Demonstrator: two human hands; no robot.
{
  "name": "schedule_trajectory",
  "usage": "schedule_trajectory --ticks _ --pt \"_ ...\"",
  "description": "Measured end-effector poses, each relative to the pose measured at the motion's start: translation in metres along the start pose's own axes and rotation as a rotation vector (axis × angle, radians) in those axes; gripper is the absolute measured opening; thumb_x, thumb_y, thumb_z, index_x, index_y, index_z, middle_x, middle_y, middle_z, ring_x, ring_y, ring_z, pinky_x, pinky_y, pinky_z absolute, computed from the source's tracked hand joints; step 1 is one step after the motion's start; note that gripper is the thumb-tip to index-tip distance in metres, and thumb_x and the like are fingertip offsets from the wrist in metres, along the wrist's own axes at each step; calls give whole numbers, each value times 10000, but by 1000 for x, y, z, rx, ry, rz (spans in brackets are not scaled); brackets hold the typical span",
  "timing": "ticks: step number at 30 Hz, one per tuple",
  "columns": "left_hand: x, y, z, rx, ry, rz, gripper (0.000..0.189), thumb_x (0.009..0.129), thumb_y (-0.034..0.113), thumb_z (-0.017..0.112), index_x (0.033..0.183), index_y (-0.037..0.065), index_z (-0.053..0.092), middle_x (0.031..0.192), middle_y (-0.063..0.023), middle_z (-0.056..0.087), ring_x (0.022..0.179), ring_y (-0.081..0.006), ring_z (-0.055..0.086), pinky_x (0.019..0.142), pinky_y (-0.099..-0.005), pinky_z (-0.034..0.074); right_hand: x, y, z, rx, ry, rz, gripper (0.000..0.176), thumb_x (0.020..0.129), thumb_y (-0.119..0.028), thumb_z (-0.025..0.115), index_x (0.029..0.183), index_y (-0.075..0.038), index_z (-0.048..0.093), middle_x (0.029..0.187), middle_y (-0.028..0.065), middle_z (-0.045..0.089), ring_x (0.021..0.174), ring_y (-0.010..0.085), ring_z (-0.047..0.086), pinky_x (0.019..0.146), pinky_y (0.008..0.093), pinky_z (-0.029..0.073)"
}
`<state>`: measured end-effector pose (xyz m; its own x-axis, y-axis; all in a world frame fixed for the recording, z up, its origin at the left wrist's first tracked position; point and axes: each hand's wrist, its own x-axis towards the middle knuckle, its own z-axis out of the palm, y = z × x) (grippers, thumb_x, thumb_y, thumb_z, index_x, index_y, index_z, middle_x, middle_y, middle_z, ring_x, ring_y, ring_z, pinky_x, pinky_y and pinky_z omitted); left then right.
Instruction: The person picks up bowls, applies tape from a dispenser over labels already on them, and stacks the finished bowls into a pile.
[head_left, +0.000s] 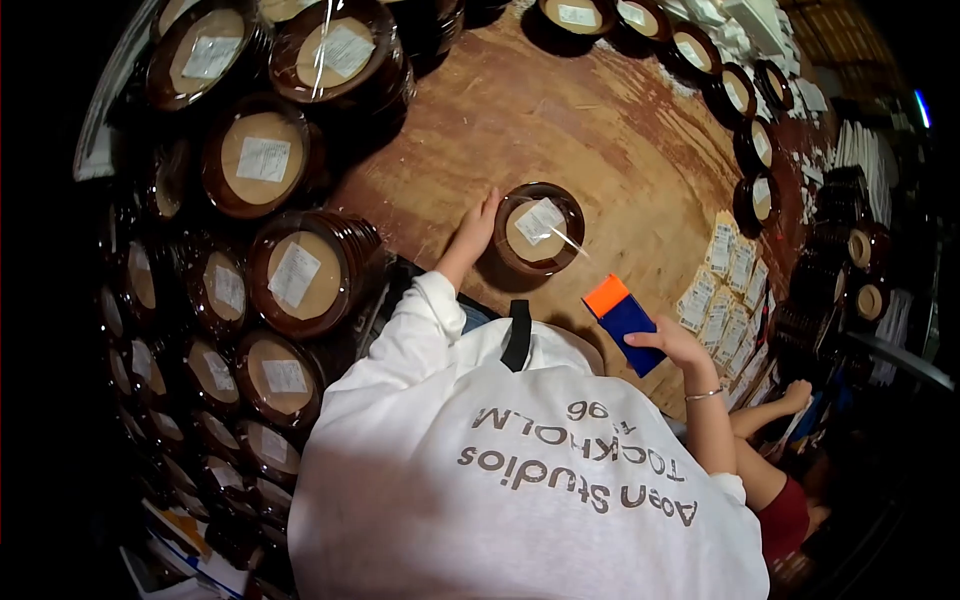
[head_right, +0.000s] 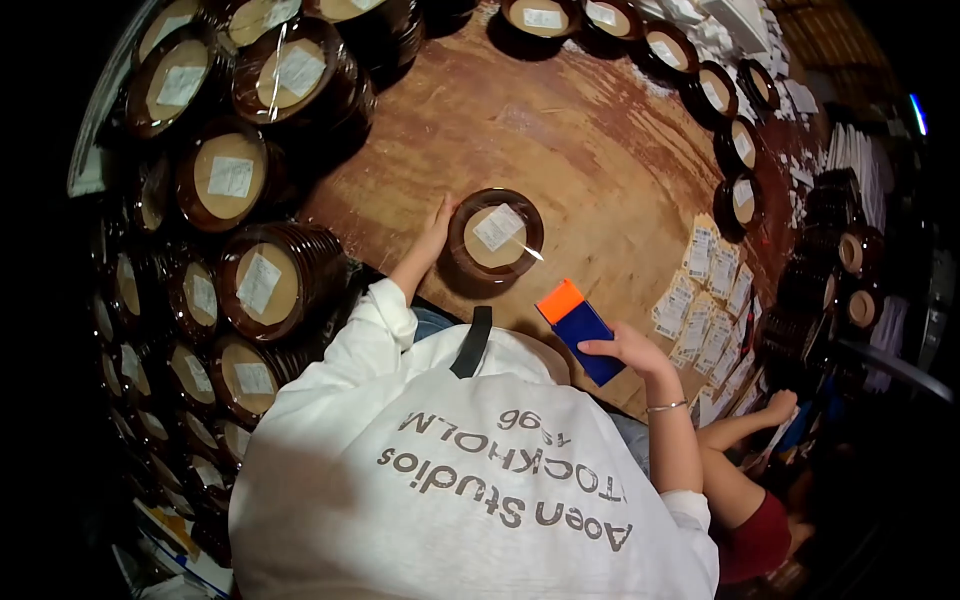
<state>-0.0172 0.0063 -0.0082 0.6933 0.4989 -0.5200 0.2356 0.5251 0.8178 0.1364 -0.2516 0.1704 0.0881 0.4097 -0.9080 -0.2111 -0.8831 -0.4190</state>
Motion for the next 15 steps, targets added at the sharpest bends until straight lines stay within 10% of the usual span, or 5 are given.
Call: schedule_trajectory --ticks 3,6,15 --pt "-48 42 11 812 131 740 440 673 266 641 996 9 490 986 -159 501 956 -313 451 898 -385 329 2 3 -2 70 -12 -23 387 690 -285 656 930 1 554 768 52 576 602 118 556 555 226 453" --pt "-70 32 26 1267 -285 975 443 611 233 675 963 25 502 994 -126 520 973 -272 471 912 -399 324 18 17 -11 43 -36 -26 409 689 -285 656 944 9 530 732 62 575 600 152 582 545 252 471" --pt "-39 -12 25 1461 -246 1181 312 613 164 636 878 32 538 969 -96 559 952 -231 499 912 -427 331 55 37 -31 145 -120 -8 415 682 -284 668 947 8 539 760 82 593 596 164 581 560 253 463"
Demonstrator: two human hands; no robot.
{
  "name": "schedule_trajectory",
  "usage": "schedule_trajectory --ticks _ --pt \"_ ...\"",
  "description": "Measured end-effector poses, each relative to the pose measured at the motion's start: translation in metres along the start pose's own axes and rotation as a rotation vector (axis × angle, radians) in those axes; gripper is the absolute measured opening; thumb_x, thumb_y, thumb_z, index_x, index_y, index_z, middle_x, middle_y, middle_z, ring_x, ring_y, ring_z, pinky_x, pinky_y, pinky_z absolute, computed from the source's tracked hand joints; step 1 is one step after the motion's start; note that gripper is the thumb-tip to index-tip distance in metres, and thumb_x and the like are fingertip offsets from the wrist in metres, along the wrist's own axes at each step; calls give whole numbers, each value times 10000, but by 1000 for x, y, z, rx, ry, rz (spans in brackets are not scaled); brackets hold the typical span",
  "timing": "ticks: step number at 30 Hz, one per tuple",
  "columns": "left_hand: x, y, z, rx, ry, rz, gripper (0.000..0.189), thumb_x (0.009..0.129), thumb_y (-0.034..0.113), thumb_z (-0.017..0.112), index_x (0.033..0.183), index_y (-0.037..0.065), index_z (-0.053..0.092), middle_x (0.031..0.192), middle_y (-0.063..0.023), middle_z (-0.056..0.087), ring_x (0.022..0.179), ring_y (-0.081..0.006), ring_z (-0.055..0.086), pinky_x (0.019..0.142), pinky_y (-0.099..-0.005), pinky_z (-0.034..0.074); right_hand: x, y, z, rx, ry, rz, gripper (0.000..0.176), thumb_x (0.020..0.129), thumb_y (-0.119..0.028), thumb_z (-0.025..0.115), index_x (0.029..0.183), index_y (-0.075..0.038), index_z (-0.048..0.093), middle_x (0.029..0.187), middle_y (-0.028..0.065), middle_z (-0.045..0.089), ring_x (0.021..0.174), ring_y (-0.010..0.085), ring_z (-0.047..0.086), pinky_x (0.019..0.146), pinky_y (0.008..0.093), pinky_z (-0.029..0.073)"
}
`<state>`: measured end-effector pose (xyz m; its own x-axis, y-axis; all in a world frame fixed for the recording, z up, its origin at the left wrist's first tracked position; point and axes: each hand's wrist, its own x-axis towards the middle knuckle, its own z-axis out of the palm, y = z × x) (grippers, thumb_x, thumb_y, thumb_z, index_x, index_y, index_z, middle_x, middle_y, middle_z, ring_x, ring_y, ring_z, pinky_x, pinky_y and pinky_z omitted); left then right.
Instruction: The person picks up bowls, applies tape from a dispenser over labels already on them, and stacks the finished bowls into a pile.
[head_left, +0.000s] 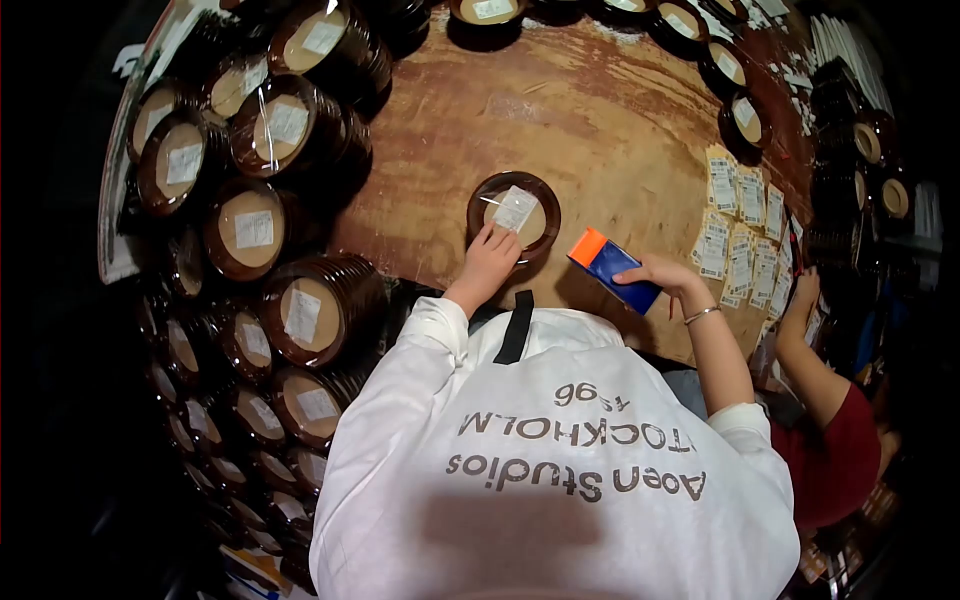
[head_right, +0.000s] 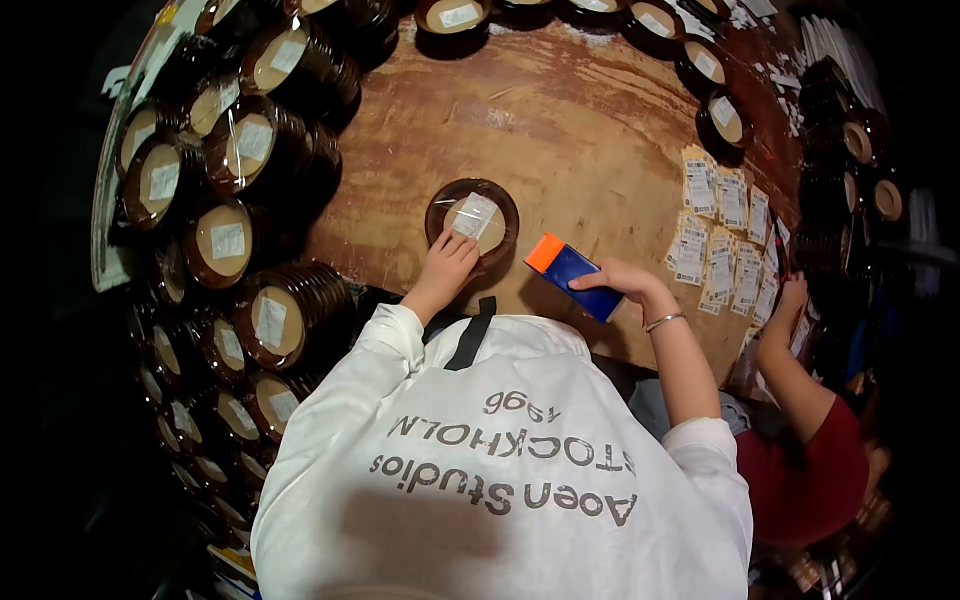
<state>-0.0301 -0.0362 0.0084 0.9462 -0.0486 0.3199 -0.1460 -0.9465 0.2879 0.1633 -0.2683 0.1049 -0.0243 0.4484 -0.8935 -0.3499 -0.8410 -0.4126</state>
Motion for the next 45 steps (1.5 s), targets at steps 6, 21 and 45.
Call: schedule_trajectory --ticks 6,21,45 --pt "24 -22 -27 -285 40 -57 286 667 204 653 864 16 568 861 -120 589 845 -274 547 874 -422 373 27 1 -14 172 -32 -153 498 699 -287 656 1082 -13 492 958 72 568 796 132 549 712 249 443" --pt "68 -68 -33 -814 98 -668 246 752 234 624 829 1 611 701 -90 612 636 -132 558 595 -258 423 45 40 0 717 -94 -191 321 754 -295 602 935 -36 540 753 108 607 584 168 584 581 276 500" --pt "65 -114 -40 -1325 587 -1151 379 889 110 290 1265 99 330 1262 -112 357 1076 -215 428 832 -287 401 122 -89 34 935 -328 -222 329 766 -328 596 863 -16 559 642 112 591 501 192 570 490 287 501"
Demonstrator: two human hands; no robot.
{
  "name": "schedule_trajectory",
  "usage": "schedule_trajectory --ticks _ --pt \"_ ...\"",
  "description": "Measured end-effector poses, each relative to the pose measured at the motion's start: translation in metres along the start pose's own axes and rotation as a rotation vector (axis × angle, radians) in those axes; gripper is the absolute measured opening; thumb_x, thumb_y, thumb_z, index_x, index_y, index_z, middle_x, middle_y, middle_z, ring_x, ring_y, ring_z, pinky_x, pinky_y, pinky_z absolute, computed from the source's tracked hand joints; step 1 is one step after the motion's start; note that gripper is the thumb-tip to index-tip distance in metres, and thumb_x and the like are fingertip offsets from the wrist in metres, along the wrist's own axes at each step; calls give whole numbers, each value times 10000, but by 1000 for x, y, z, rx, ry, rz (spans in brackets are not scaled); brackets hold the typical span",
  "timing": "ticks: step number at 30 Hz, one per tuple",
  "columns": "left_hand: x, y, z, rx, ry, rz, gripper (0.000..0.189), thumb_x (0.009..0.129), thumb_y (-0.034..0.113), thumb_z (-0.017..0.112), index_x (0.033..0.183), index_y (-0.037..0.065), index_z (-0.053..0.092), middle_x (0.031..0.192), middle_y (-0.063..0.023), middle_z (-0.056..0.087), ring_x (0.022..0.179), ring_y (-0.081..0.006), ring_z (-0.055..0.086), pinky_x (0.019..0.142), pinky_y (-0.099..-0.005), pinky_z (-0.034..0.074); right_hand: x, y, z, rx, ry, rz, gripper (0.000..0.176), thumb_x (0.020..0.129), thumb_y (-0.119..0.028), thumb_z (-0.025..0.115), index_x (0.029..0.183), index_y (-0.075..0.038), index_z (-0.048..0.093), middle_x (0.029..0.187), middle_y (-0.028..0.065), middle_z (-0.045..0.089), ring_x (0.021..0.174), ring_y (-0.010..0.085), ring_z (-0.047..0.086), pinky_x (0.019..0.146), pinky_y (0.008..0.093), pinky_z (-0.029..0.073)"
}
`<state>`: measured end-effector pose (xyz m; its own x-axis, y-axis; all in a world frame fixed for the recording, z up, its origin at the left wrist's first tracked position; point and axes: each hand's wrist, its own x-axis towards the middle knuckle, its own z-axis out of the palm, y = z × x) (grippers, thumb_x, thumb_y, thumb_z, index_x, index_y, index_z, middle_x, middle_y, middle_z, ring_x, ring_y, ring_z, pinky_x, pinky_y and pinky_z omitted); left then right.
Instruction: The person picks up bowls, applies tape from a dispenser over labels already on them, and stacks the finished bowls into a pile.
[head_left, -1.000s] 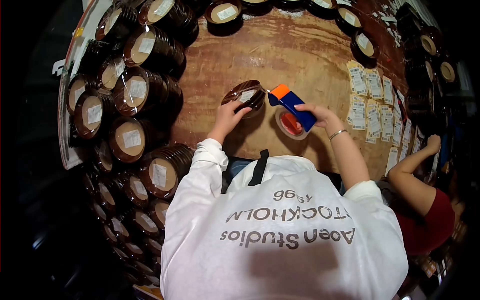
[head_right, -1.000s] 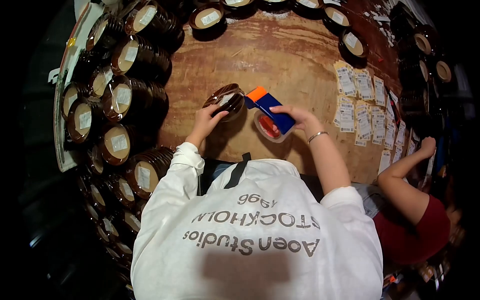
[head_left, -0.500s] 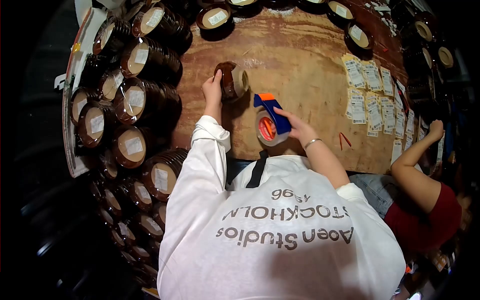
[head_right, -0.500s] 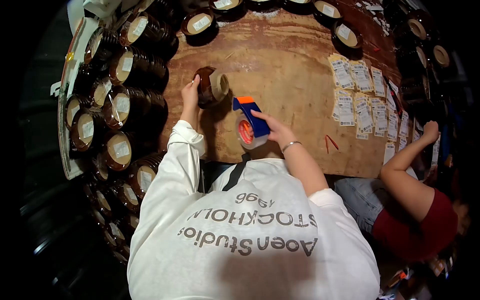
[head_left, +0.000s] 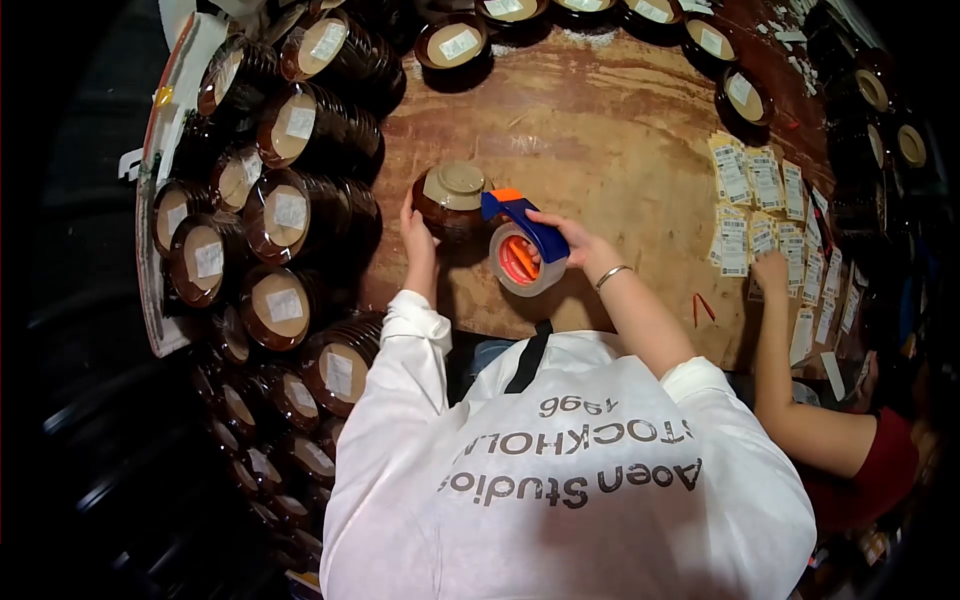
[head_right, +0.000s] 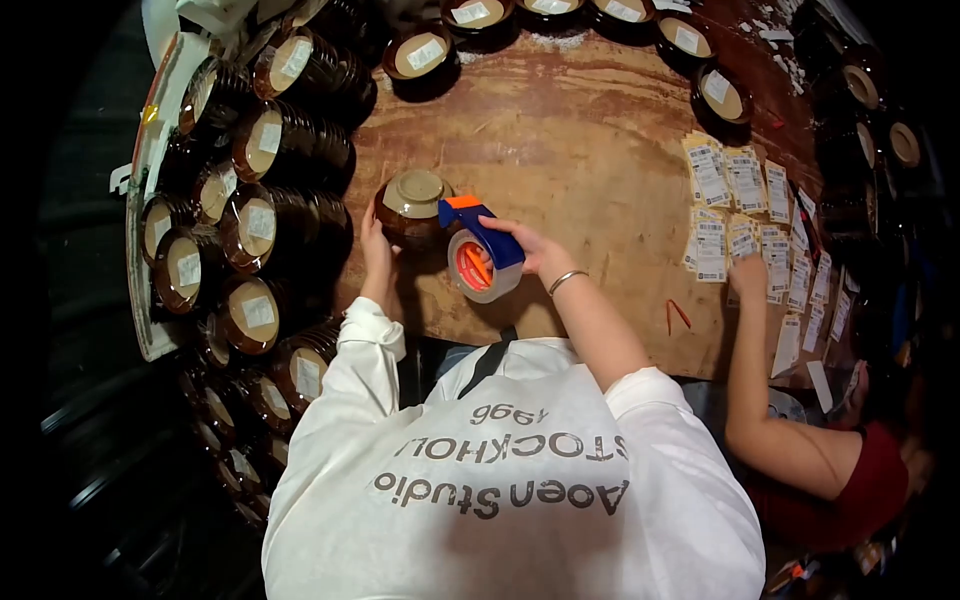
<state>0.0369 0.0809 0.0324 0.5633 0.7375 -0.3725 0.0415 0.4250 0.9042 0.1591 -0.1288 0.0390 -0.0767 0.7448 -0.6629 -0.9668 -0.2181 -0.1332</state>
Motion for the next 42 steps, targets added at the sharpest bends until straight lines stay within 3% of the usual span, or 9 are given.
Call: schedule_trajectory --ticks 4,6,8,10,13,16,20,36,42 --pt "-15 35 -15 348 -131 -161 445 840 93 382 1278 105 302 1232 -120 396 1060 -218 450 773 -291 440 -4 -6 -11 15 -59 20 371 792 -333 559 944 5 538 628 105 586 495 188 576 480 291 514" --pt "-10 49 -15 916 -458 212 566 769 69 476 1292 112 262 1182 -153 417 1014 -274 476 743 -307 452 -5 -14 -13 2 -65 -45 330 762 -329 600 861 -17 557 645 123 595 505 196 579 491 282 505" --pt "-4 60 -5 1680 -291 513 707 658 53 604 1277 108 266 1112 -185 414 918 -342 482 747 -361 440 -7 -13 -11 1 -83 -16 317 773 -320 589 890 -27 557 652 125 597 507 194 580 497 280 508" --pt "12 63 1 1724 -267 1005 712 605 27 621 1246 120 326 1181 -175 392 1007 -341 461 821 -390 412 -6 -16 -5 -31 -106 22 311 785 -306 574 920 -28 549 650 126 597 505 192 580 494 280 508" --pt "25 82 11 1653 -872 1235 681 582 -15 589 1213 137 381 1243 -165 353 1077 -358 418 886 -405 375 -2 -11 -9 25 -120 -3 317 791 -303 567 939 -23 539 653 115 594 514 183 577 504 275 505" --pt "33 71 22 1589 -951 1340 724 545 -41 600 1216 129 389 1279 -152 332 1162 -336 354 932 -398 343 -8 -14 -13 99 -147 -59 324 786 -310 573 928 -19 542 660 108 593 520 180 575 509 274 505" --pt "23 79 38 1508 -911 814 621 631 11 608 1199 94 373 1257 -146 365 1118 -316 399 891 -367 380 -17 -34 -14 87 -79 -114 326 780 -311 582 901 -10 547 692 107 595 530 176 572 517 275 503" --pt "27 -11 20 1196 -168 245 528 756 452 549 999 -16 516 846 -224 590 829 -375 560 709 -399 435 -146 51 63 -1 149 -167 335 783 -331 570 905 -23 520 701 102 580 569 183 584 531 283 491" --pt "-17 -37 31 106 3 -535 558 805 497 459 1134 46 452 1077 -141 526 909 -292 552 686 -431 487 -115 80 47 -166 235 -193 349 774 -328 578 906 -12 515 671 95 558 562 180 578 525 273 482"
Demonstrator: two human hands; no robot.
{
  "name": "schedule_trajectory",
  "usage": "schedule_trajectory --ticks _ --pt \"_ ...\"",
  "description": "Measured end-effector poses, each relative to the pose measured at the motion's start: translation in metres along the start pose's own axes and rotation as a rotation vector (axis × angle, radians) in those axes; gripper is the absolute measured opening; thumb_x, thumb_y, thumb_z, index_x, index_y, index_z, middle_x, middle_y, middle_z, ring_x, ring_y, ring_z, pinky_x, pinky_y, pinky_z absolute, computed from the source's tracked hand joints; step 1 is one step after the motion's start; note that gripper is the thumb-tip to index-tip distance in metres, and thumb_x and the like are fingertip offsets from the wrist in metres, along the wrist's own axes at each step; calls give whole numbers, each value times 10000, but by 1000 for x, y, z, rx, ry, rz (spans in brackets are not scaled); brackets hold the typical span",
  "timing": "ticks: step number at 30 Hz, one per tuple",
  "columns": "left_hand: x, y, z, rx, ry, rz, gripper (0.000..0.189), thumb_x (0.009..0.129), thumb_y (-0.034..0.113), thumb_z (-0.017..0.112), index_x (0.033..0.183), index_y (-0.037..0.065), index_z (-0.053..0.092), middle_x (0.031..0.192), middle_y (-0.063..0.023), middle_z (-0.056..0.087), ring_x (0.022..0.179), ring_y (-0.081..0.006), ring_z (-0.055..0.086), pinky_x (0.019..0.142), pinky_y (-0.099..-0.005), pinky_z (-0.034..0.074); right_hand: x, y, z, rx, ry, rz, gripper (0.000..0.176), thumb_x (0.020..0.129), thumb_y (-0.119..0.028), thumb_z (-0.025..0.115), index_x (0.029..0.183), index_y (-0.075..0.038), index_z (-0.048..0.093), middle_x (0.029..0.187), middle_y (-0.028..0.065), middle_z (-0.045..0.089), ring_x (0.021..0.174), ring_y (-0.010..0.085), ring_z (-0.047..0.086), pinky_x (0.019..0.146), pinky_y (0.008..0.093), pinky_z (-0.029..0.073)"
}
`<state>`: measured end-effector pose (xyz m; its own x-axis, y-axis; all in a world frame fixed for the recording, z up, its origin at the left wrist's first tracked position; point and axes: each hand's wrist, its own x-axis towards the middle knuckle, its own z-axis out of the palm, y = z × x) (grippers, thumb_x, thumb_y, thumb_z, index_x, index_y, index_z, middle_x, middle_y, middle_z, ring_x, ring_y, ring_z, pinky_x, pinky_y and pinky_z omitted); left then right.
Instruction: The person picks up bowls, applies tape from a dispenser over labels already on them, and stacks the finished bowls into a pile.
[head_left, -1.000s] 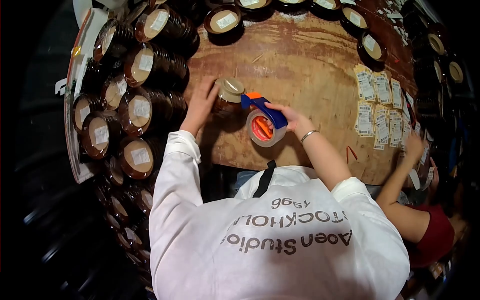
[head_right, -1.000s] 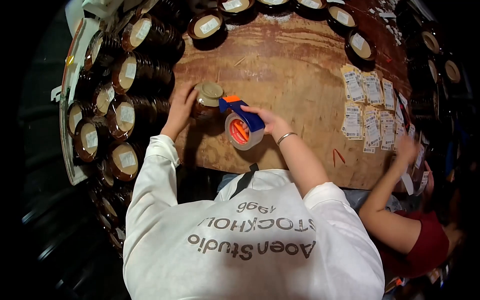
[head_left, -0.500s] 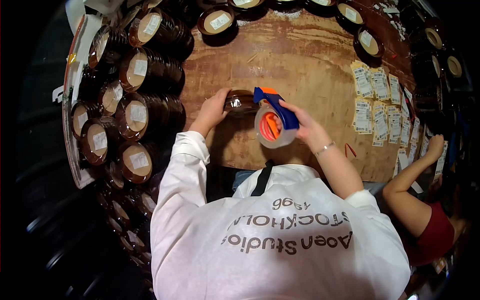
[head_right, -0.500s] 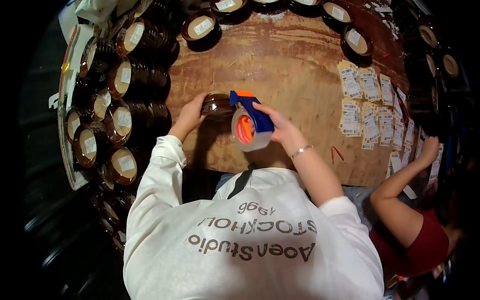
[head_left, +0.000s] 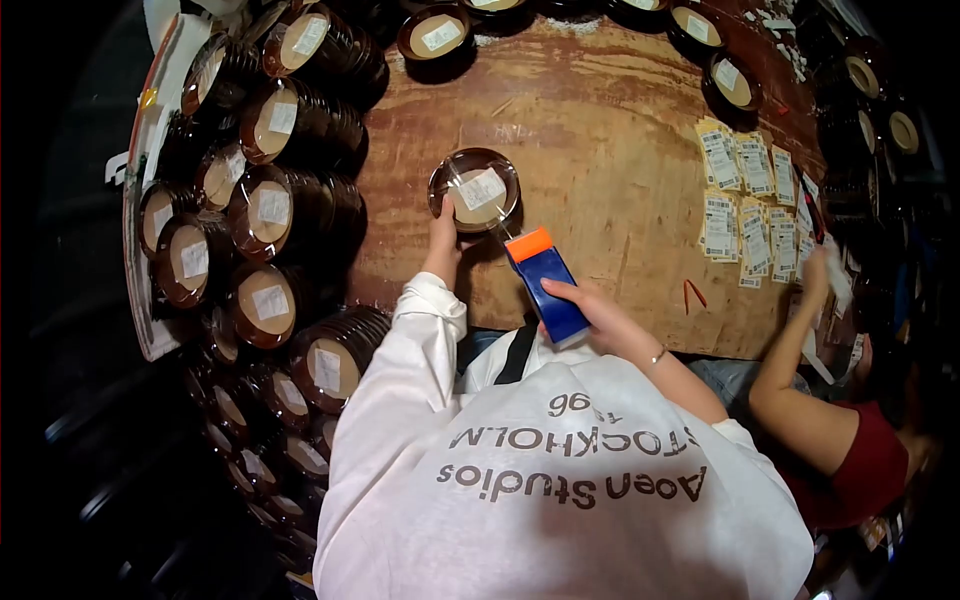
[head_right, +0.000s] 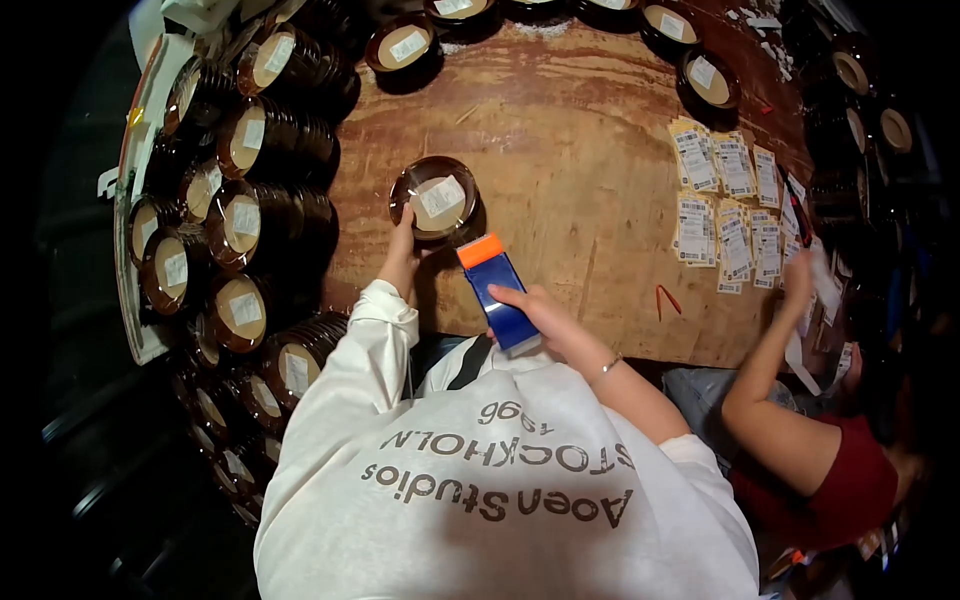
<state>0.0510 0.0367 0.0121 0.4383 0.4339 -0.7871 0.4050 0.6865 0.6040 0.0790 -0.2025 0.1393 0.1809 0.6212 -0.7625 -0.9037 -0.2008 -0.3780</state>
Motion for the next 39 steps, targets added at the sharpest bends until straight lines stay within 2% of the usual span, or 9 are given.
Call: schedule_trajectory --ticks 9,12,13,14,16,27,29,33,39 --pt "-5 -31 -8 49 57 130 614 794 501 480 1191 44 373 1132 -128 477 958 -270 523 680 -403 497 33 11 -39 -309 123 68 391 739 -353 604 899 -7 515 688 106 566 550 182 576 487 289 479" --pt "-25 -30 -12 847 669 888 634 788 371 546 1223 -25 308 1214 -216 368 1120 -336 370 938 -393 304 34 7 -44 -378 136 78 419 738 -358 603 930 0 500 708 106 561 558 190 580 509 289 489" --pt "-37 -23 -11 913 444 1179 635 778 329 555 1258 8 289 1285 -225 281 1204 -338 253 993 -429 176 37 7 -45 -391 123 82 445 736 -360 604 956 8 486 728 107 555 565 197 583 528 289 499" --pt "-45 -18 -4 915 442 1180 635 778 329 555 1258 8 289 1285 -225 281 1204 -338 253 993 -429 176 41 8 -49 -388 123 81 445 736 -360 604 956 8 486 728 107 555 565 197 583 528 289 499" --pt "-55 -17 17 1499 90 1345 633 787 355 527 1287 59 274 1324 -177 261 1228 -307 243 984 -451 179 47 8 -52 -462 65 62 444 739 -352 604 960 13 483 734 109 557 573 195 585 524 287 497" --pt "-29 -35 25 1552 141 1321 681 773 473 479 1303 103 266 1331 -135 280 1230 -260 262 994 -449 159 1 11 -66 -802 118 -132 487 743 -434 576 951 6 568 776 87 597 620 175 587 583 272 462" --pt "-32 -33 26 1573 138 1309 793 695 487 572 1309 103 250 1336 -138 270 1233 -256 256 997 -444 157 30 2 -66 -963 264 74 545 746 -514 521 894 3 612 755 98 611 648 178 582 625 273 446" --pt "-40 -29 30 1656 124 1185 993 530 421 727 1321 118 208 1350 -107 239 1249 -236 223 1003 -442 163 91 -5 -69 -1101 273 95 559 747 -540 485 882 -14 620 802 119 612 702 208 577 668 296 438" --pt "-37 -32 32 1679 197 1208 964 555 386 720 1323 126 198 1353 -105 233 1253 -230 216 1005 -440 168 112 -47 -10 -1597 248 166 479 756 -479 495 954 -58 611 938 174 593 875 239 567 772 332 428"
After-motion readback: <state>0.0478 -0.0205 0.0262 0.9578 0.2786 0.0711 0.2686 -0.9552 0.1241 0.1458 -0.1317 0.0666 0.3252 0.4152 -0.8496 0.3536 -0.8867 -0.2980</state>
